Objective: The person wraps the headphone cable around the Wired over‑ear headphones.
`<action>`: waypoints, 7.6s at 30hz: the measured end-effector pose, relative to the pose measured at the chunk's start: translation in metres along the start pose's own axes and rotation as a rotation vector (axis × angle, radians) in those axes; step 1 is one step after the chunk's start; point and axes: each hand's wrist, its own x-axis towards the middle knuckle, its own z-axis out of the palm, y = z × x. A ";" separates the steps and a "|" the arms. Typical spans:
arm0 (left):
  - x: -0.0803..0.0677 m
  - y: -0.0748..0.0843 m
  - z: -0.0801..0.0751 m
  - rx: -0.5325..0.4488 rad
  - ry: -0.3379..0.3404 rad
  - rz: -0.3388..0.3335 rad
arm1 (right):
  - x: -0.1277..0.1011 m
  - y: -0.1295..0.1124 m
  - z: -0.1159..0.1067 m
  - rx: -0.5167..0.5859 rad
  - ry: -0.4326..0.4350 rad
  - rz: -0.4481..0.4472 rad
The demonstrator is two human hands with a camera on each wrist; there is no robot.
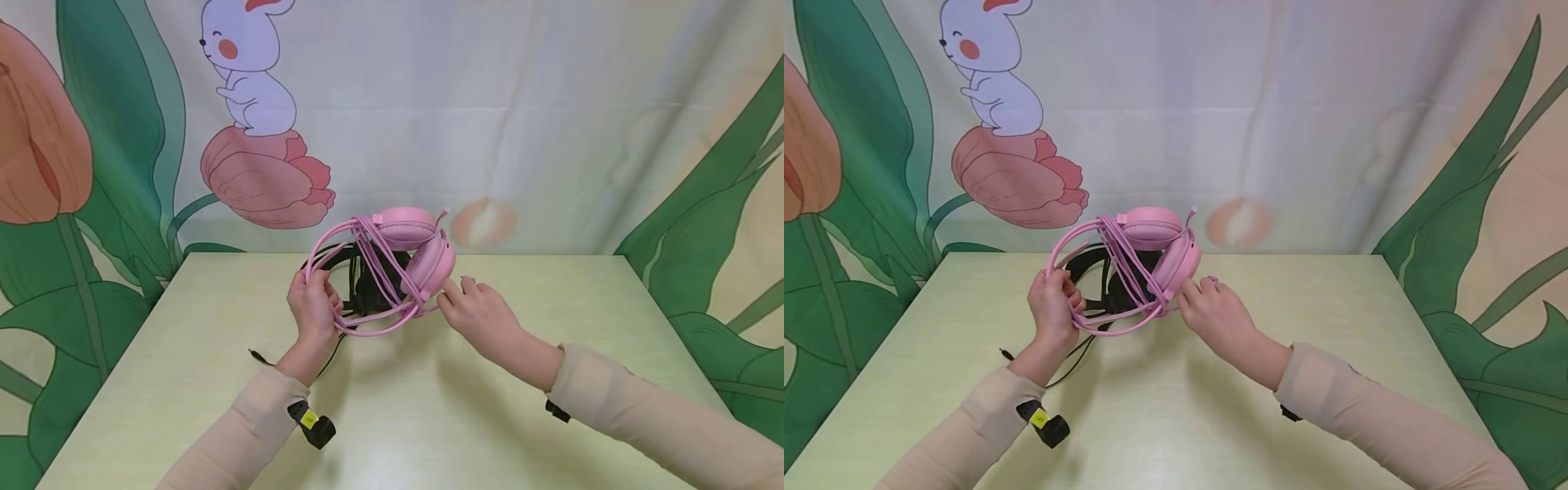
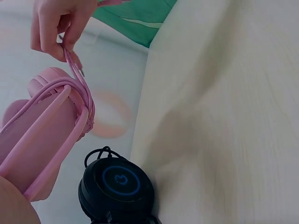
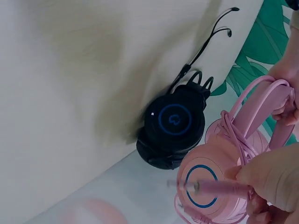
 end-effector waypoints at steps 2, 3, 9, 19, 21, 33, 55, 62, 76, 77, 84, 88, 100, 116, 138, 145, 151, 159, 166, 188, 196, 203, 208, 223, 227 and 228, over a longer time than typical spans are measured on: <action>-0.001 0.000 0.000 0.002 0.004 0.001 | 0.002 0.003 0.001 -0.030 0.017 -0.022; -0.001 -0.001 0.000 0.004 0.004 0.002 | 0.002 0.005 0.001 -0.045 0.028 -0.035; -0.001 -0.004 -0.002 0.028 0.015 -0.017 | 0.005 0.025 0.004 -0.160 0.099 -0.165; -0.003 -0.012 0.001 -0.058 0.009 -0.067 | 0.009 0.021 0.001 -0.248 0.206 -0.099; -0.003 -0.012 0.002 -0.067 0.010 -0.065 | 0.011 0.016 0.001 -0.256 0.223 -0.046; -0.007 -0.009 0.003 -0.045 0.008 -0.071 | 0.019 0.012 0.010 -0.281 0.318 -0.018; -0.015 -0.017 0.007 -0.044 -0.062 -0.127 | 0.009 0.012 0.031 0.020 0.383 -0.241; -0.016 -0.016 0.006 -0.049 -0.068 -0.119 | 0.009 0.012 0.040 0.214 0.467 -0.228; -0.018 -0.018 0.005 -0.070 -0.110 -0.109 | 0.019 0.011 0.043 0.566 0.341 -0.079; -0.019 -0.018 0.005 -0.074 -0.113 -0.111 | 0.020 0.011 0.042 0.574 0.311 -0.061; -0.020 -0.017 0.005 -0.077 -0.136 -0.108 | 0.016 0.012 0.043 0.569 0.194 -0.015; -0.021 -0.017 0.005 -0.097 -0.146 -0.126 | 0.014 0.011 0.048 0.543 0.284 -0.007; -0.025 -0.015 0.006 -0.131 -0.180 -0.130 | 0.010 0.011 0.050 0.554 0.287 0.019; -0.025 -0.021 0.011 -0.130 -0.205 -0.142 | 0.004 0.015 0.057 0.473 0.240 -0.115; -0.009 -0.041 0.020 -0.226 -0.238 -0.306 | -0.006 0.032 0.070 0.384 0.264 -0.236; -0.007 -0.051 0.025 -0.227 -0.259 -0.389 | -0.014 0.035 0.077 0.351 0.329 -0.263; -0.001 -0.056 0.032 -0.111 -0.233 -0.409 | -0.021 0.038 0.077 0.338 0.294 -0.240; 0.008 -0.064 0.035 0.129 -0.236 -0.404 | -0.026 0.037 0.084 0.347 0.280 -0.206; 0.014 -0.064 0.029 0.358 -0.317 -0.367 | -0.027 0.039 0.089 0.349 0.312 -0.204; 0.033 -0.046 -0.003 0.693 -0.590 -0.282 | -0.047 0.075 0.100 0.295 0.254 -0.026; 0.041 -0.035 -0.024 0.817 -0.656 -0.273 | -0.062 0.088 0.109 0.285 0.156 0.087; 0.050 -0.030 -0.044 0.949 -0.674 -0.224 | -0.076 0.092 0.118 0.282 0.051 0.181; 0.054 -0.029 -0.053 0.988 -0.671 -0.219 | -0.083 0.093 0.123 0.282 -0.037 0.252; 0.059 -0.016 -0.072 1.159 -0.664 -0.108 | -0.089 0.085 0.125 0.317 -0.378 0.406; 0.061 -0.014 -0.076 1.248 -0.668 -0.056 | -0.092 0.080 0.128 0.332 -0.425 0.409; 0.061 -0.013 -0.076 1.266 -0.673 -0.043 | -0.092 0.078 0.129 0.332 -0.434 0.408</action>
